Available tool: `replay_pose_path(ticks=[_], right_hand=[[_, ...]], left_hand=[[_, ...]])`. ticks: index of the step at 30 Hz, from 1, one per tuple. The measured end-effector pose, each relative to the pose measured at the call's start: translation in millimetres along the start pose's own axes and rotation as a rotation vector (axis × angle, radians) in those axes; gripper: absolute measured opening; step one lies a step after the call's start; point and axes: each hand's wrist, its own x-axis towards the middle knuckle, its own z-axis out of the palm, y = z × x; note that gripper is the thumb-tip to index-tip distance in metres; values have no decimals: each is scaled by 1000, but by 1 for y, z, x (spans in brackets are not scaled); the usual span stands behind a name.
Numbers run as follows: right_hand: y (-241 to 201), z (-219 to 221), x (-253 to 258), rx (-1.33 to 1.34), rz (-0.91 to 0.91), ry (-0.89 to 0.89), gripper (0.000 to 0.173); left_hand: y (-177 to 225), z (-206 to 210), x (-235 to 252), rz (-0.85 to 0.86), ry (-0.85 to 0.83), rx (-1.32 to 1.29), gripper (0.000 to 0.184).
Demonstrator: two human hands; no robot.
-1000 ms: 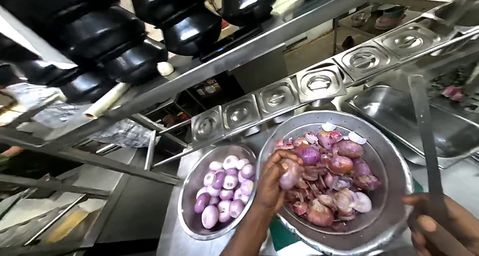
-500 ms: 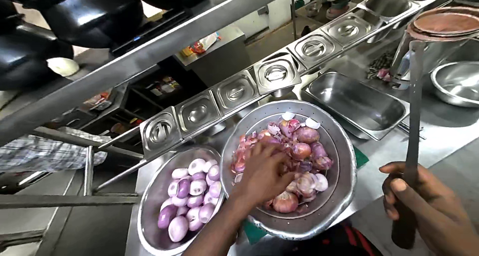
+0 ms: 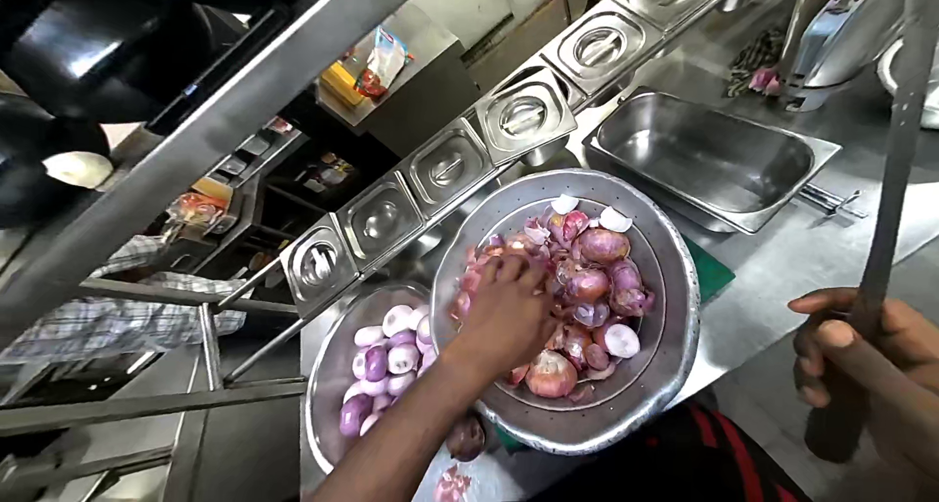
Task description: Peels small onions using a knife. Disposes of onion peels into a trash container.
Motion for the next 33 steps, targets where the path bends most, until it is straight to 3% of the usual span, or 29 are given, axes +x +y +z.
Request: replay_pose_path(ticks=[2,5,6,10,22,25,29,31,33], right_hand=[[-1,3,2,8,-1,-17,38],[-3,8,5,-8,-27,-42,37],[-3,9,6,-12,-31,-49,37],[-1,10,8,-23,-19,-49,39],[-2,14,7,13,-45,-77,39],[-7,12,5,3,-48,-71,38],[-8,12,6,18,-21,-55,37],[-7,16,8,40,-19,-75,37],[-6,21,10,48,-38,-100,35]], left_hand=[[21,12,2,62,-21,-58,21],[47,30,10,-12,-415,-45,44],[48,36,13,-46,-473,-36,51],[48,42,21,-131,-487,4,65],[45,36,17,-182,-441,-46,74],[34,20,0,-182,-314,-242,58],[3,7,-21,-229,15,-792,22],[-7,20,-26,-229,160,-850,21],[-6,30,-26,-270,347,-707,35]])
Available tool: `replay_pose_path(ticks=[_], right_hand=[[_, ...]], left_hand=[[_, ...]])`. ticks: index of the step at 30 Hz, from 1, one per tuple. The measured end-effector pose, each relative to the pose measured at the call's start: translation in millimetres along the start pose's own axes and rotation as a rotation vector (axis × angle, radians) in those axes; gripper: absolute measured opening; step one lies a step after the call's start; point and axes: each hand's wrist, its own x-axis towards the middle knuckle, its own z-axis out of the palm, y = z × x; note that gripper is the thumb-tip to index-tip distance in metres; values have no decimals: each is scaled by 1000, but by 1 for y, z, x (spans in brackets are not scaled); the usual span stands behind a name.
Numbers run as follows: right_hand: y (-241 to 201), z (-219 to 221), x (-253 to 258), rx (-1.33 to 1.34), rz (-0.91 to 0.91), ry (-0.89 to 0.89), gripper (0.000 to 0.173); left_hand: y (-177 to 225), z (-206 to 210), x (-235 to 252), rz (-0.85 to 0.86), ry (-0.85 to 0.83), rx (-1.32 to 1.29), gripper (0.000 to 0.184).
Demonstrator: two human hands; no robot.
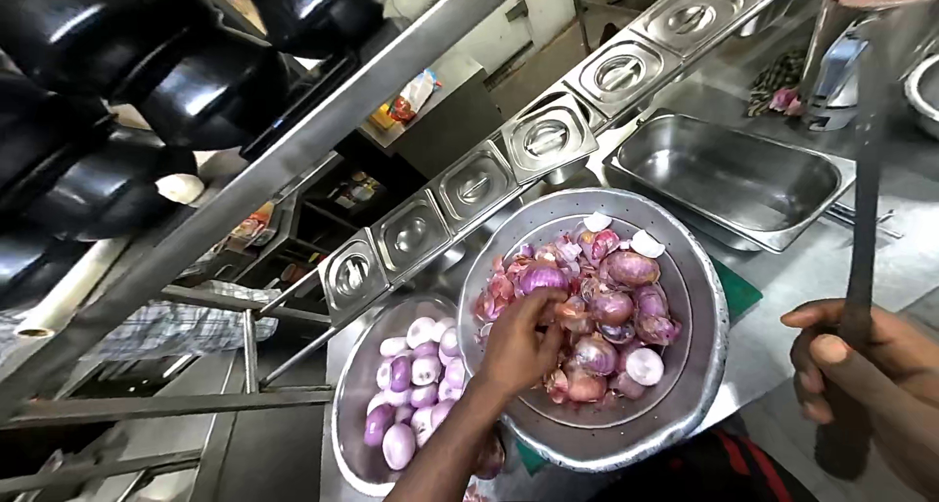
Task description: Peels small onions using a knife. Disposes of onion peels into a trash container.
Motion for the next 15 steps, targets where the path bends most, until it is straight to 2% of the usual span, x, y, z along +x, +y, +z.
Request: replay_pose_path(ticks=[2,3,4,5,6,8,9,10,13,15], right_hand=[[0,3,2,7,-23,-39,36],[0,5,3,5,-28,-54,36],[-1,5,3,-3,-27,-63,37],[-2,6,4,-11,-26,-69,37],[-2,6,5,-17,-26,-72,37],[-4,8,5,-27,-19,-75,38],[-5,8,5,-34,-16,-80,37],[-7,9,5,-37,-13,-92,37],[-12,8,4,-34,-4,-128,34],[-12,7,4,-21,-12,-149,32]], left_hand=[[2,6,1,57,82,135,54],[5,9,1,89,87,171,55],[8,13,-1,117,49,193,48],[14,15,-3,123,-48,237,36],[22,16,-4,86,-205,311,33],[36,26,0,-12,-509,462,55],[40,34,2,-30,-571,515,65],[43,40,3,-37,-595,552,69],[49,37,6,-56,-537,585,60],[52,17,7,-154,-481,440,64]])
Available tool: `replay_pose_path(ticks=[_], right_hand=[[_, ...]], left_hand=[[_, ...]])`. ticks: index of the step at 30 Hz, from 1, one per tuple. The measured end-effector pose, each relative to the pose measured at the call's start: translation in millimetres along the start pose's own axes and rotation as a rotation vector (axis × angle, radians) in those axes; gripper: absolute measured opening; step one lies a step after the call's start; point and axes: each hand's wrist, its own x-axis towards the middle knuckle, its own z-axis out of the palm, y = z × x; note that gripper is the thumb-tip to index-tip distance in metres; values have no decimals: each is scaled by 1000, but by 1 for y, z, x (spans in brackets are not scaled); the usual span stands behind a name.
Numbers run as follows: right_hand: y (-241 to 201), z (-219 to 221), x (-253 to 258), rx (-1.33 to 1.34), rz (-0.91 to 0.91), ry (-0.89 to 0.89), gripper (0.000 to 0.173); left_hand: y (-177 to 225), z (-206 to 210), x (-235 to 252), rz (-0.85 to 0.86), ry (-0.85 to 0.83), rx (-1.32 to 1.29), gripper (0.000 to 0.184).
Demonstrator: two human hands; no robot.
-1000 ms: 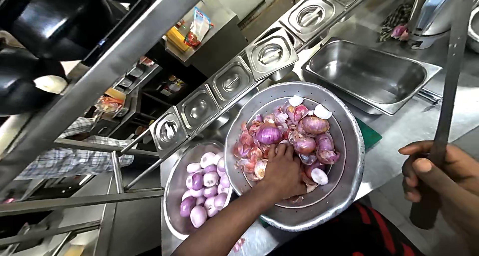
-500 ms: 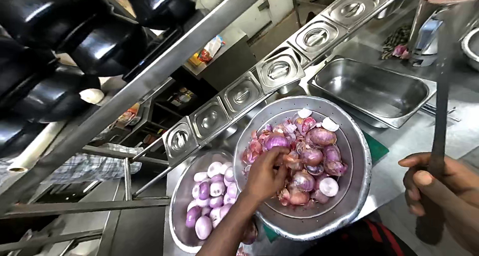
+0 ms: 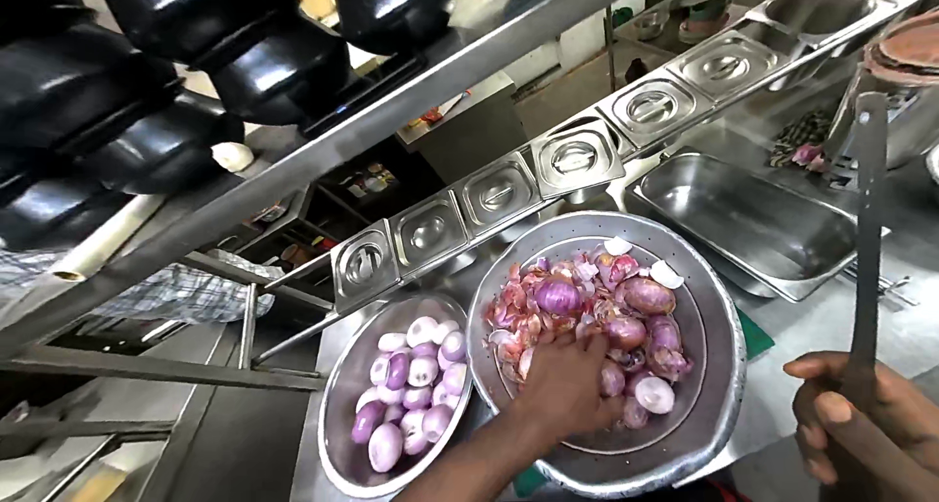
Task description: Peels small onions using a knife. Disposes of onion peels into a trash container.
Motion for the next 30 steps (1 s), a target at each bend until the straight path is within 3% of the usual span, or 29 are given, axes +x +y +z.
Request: replay_pose_path(ticks=[3,5,8,10,14,22,25,30], right_hand=[[-2,4,1,28,13,-34,32],[-4,15,3,26,48,-98,32],[-6,41,6,-84,78,-228,29],[-7,59,10,-169,67,-317,30],[-9,87,18,-325,95,-438,37],[-14,103,21,-377,98,-434,39],[-15,106,19,-415,112,-474,39],[-15,110,18,-416,123,-469,38]], left_hand=[[-25,-16,-12,-39,171,-683,62],[-36,-17,-17,80,229,-1288,58],[-39,-6,-18,301,180,-1990,42],[-36,-1,-15,388,117,-2224,54],[-23,-1,-13,381,121,-2429,76],[-9,-12,-19,211,393,-2493,64],[-5,-16,-20,90,486,-2544,48],[1,-17,-19,47,524,-2579,41]])
